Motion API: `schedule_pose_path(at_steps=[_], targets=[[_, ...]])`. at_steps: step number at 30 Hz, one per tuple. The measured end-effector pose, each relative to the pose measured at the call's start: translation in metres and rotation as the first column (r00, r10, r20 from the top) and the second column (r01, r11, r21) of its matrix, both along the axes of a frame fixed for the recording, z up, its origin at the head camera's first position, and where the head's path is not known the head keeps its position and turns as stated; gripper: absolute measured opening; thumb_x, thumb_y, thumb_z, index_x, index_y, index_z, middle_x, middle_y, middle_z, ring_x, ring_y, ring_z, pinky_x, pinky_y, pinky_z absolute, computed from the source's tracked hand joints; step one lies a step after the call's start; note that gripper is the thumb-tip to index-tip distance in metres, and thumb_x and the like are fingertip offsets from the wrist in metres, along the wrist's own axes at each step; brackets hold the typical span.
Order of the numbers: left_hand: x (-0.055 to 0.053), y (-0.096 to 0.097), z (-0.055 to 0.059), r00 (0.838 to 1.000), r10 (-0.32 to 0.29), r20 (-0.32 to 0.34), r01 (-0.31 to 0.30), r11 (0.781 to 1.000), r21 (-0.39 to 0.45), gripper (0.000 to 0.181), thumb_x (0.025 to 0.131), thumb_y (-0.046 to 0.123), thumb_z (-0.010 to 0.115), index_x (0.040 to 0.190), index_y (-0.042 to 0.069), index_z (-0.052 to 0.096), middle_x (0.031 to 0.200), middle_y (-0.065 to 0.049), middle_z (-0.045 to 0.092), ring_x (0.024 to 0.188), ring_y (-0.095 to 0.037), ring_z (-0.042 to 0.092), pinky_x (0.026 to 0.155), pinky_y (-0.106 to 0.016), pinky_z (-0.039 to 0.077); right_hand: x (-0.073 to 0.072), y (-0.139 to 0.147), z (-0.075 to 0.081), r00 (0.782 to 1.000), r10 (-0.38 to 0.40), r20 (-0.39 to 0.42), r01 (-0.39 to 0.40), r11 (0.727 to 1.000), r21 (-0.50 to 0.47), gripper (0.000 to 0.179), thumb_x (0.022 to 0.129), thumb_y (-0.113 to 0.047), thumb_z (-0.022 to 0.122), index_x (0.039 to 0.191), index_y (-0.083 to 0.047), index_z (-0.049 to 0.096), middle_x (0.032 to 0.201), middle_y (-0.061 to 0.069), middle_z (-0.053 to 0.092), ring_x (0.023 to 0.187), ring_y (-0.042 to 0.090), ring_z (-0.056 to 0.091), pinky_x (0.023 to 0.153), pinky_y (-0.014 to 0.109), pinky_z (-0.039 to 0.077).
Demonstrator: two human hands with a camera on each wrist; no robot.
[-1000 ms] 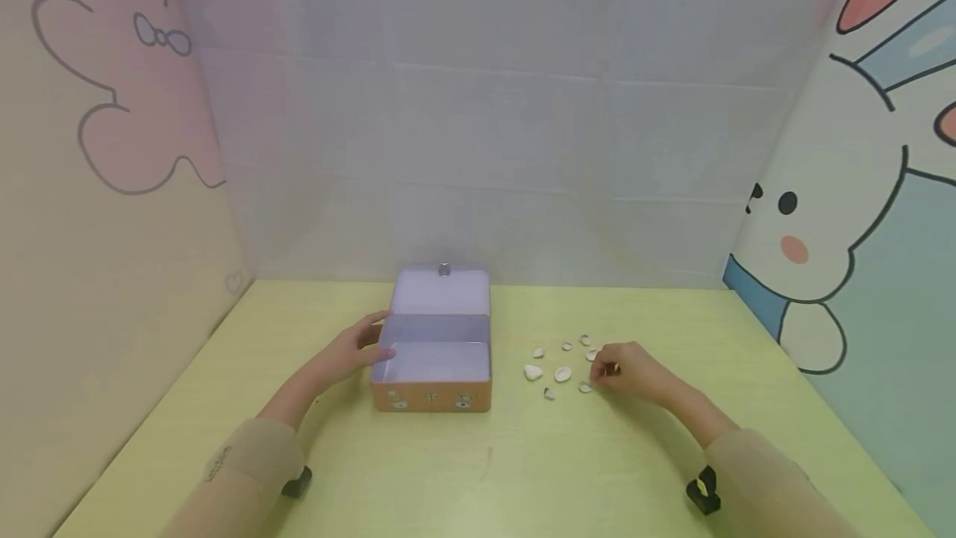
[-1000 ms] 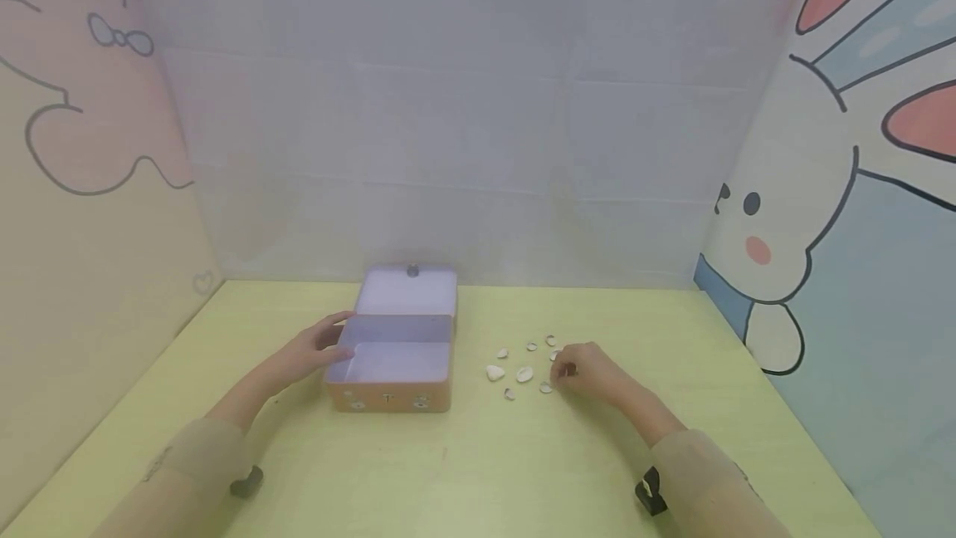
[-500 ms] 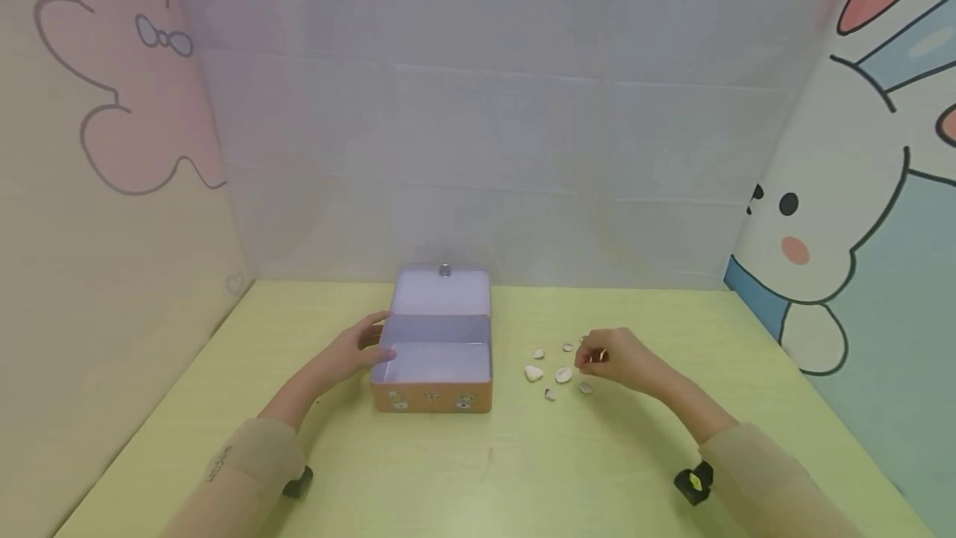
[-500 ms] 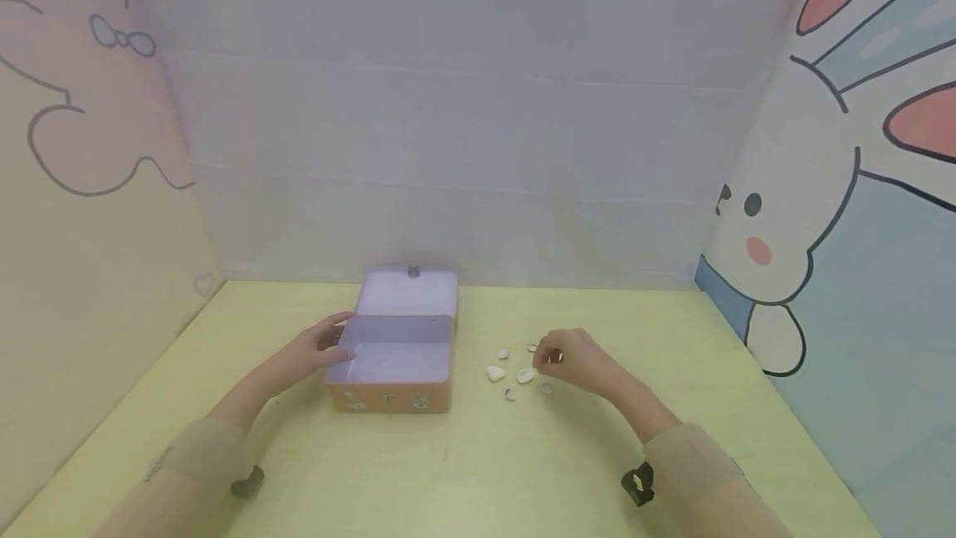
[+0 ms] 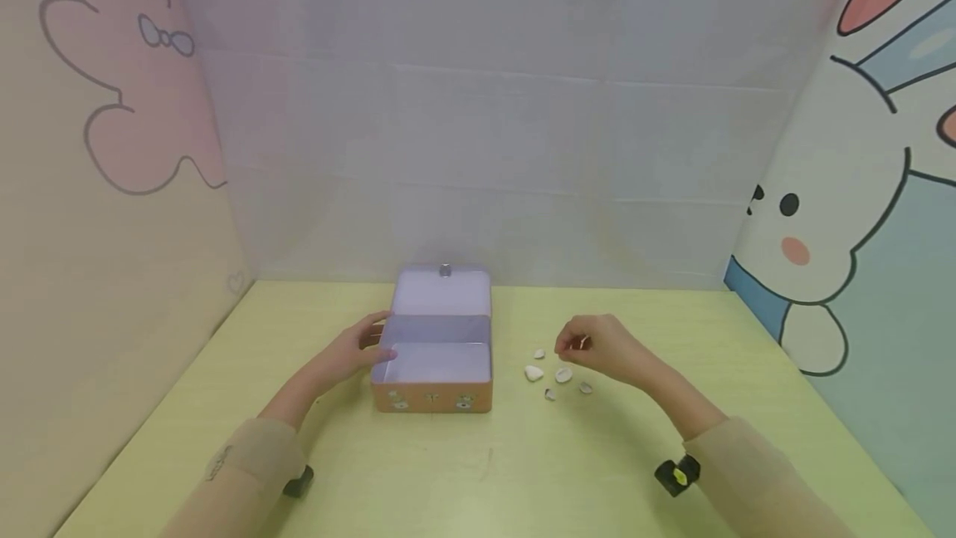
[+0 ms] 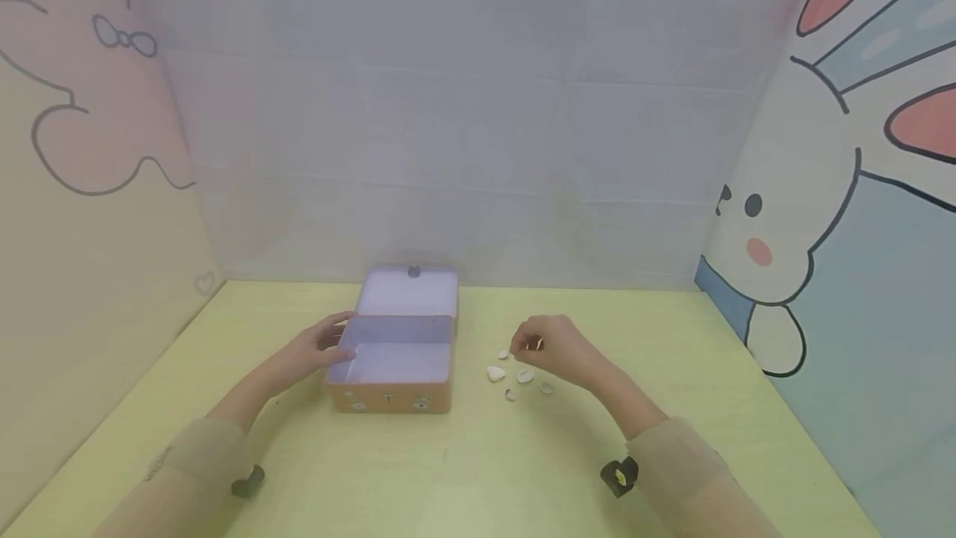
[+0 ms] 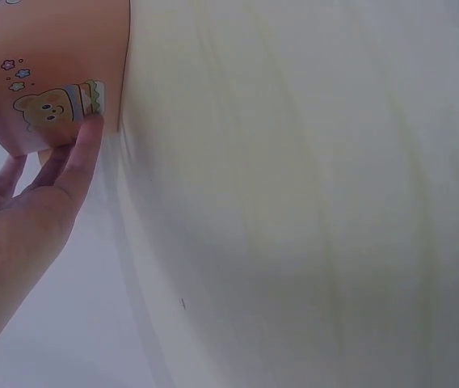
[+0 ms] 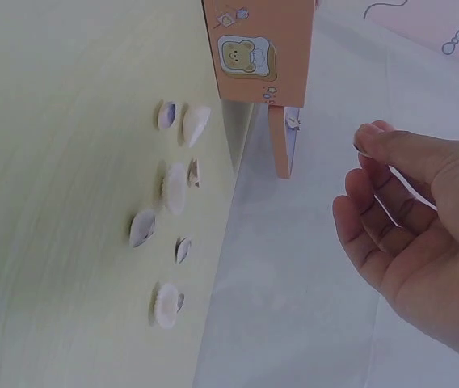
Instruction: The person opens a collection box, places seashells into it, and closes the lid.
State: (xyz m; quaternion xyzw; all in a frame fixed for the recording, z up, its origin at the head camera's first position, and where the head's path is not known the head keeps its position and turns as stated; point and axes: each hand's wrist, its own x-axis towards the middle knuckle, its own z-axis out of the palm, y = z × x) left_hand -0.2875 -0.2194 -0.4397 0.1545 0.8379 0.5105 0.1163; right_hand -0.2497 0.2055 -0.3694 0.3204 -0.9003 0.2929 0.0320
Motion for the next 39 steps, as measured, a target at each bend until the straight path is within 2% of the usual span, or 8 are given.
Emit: schedule_pose_path(at_steps=[5,18,30,39], targets=[[0.001,0.001,0.002,1.000,0.002,0.009,-0.002,1.000,0.012,0.080,0.086,0.027,0.070,0.149,0.012,0.023,0.147,-0.025,0.034,0.134,-0.042,0.034,0.106,-0.055,0.032,0.000,-0.012,0.008,1.000,0.007,-0.015,-0.007,1.000,0.003,0.004,0.082,-0.010,0.072,0.083,-0.012,0.069,0.077,-0.010,0.062,0.070,0.004,0.055,0.063,0.022,0.050],[0.001,0.001,0.002,1.000,-0.006,0.005,0.006,1.000,0.021,0.081,0.085,0.029,0.070,0.149,0.016,0.023,0.147,-0.025,0.032,0.135,-0.043,0.032,0.106,-0.056,0.032,-0.001,-0.046,0.017,0.999,0.007,-0.034,-0.009,0.999,-0.051,0.008,0.082,-0.009,0.072,0.083,-0.016,0.069,0.079,-0.009,0.064,0.071,0.004,0.055,0.064,0.022,0.050],[0.004,0.003,0.006,1.000,-0.015,0.021,0.015,0.999,0.034,0.081,0.085,0.031,0.071,0.149,0.016,0.023,0.148,-0.025,0.031,0.136,-0.042,0.031,0.106,-0.055,0.033,-0.008,-0.077,0.005,0.998,0.012,-0.061,-0.018,0.995,-0.096,0.003,0.083,-0.010,0.071,0.084,-0.013,0.070,0.081,-0.008,0.065,0.072,0.005,0.056,0.063,0.020,0.050],[0.004,0.004,0.006,1.000,-0.016,0.020,0.015,0.999,0.031,0.081,0.084,0.032,0.071,0.149,0.016,0.024,0.148,-0.025,0.031,0.136,-0.043,0.031,0.107,-0.055,0.032,-0.011,-0.100,-0.011,0.999,-0.001,-0.054,-0.006,0.990,-0.140,0.003,0.082,-0.007,0.072,0.082,-0.009,0.070,0.081,-0.003,0.065,0.073,0.009,0.057,0.063,0.020,0.050]])
